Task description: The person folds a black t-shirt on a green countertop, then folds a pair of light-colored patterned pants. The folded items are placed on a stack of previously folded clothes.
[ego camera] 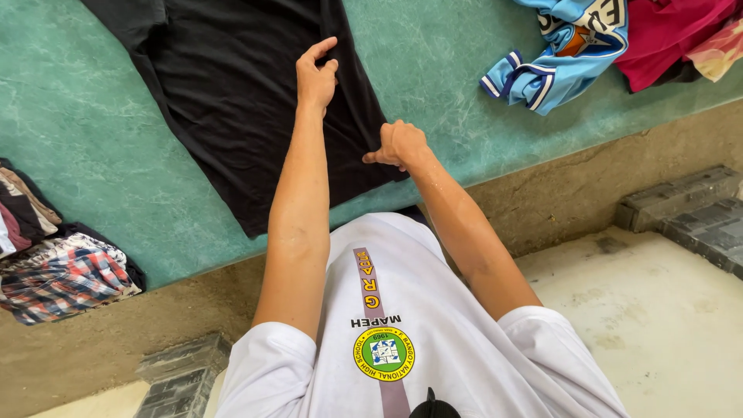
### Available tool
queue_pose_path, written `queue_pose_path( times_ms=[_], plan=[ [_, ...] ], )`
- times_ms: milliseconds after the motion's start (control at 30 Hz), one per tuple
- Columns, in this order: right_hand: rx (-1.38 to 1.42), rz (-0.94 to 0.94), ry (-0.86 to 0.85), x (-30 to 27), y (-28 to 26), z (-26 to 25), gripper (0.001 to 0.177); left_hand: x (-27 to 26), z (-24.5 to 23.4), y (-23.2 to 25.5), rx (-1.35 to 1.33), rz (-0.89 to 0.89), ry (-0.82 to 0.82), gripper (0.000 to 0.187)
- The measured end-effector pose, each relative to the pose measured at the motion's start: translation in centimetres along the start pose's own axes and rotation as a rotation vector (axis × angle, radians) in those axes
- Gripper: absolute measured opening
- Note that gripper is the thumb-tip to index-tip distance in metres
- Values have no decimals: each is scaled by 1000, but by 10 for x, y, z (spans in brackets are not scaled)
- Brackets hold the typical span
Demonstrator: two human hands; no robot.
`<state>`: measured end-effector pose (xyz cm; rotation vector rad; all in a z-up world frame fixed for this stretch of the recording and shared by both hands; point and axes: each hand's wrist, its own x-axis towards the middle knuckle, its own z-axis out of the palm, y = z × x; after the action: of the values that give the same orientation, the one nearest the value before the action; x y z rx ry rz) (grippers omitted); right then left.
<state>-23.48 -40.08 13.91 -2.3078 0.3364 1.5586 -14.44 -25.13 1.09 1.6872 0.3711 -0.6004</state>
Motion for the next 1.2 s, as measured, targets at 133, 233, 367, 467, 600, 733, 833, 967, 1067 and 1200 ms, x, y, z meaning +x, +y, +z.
queue_pose_path(
  times_ms=[133,233,367,467,600,733,833,967,1067,1200],
  plan=[
    [-78,-63,32,32,12,34,45,6,2,-8,19,-59,-46,45],
    [-43,-120,135,51,16,51,23,5,2,-8,-8,69,-46,43],
    [205,-63,-149,47,13,40,29,-2,-1,5,-2,-39,-74,46],
    [210,-51,-160,25,4,27,34,2,-2,-5,22,-25,-63,45],
    [111,-18,-63,6,-3,7,45,6,-4,-5,28,53,-56,43],
    [190,-238,468,52,0,21,25,21,-6,-17,-3,-42,-44,46],
    [801,-358,257,78,-3,24,18,37,-3,-27,239,141,140,38],
    [840,-265,33,98,2,11,24,37,-1,25,692,370,283,59],
    [944,-268,-98,115,4,-13,24,52,-2,45,991,500,146,80],
    [1113,-314,-69,147,3,-32,24,59,-12,73,1180,290,-52,97]
  ],
)
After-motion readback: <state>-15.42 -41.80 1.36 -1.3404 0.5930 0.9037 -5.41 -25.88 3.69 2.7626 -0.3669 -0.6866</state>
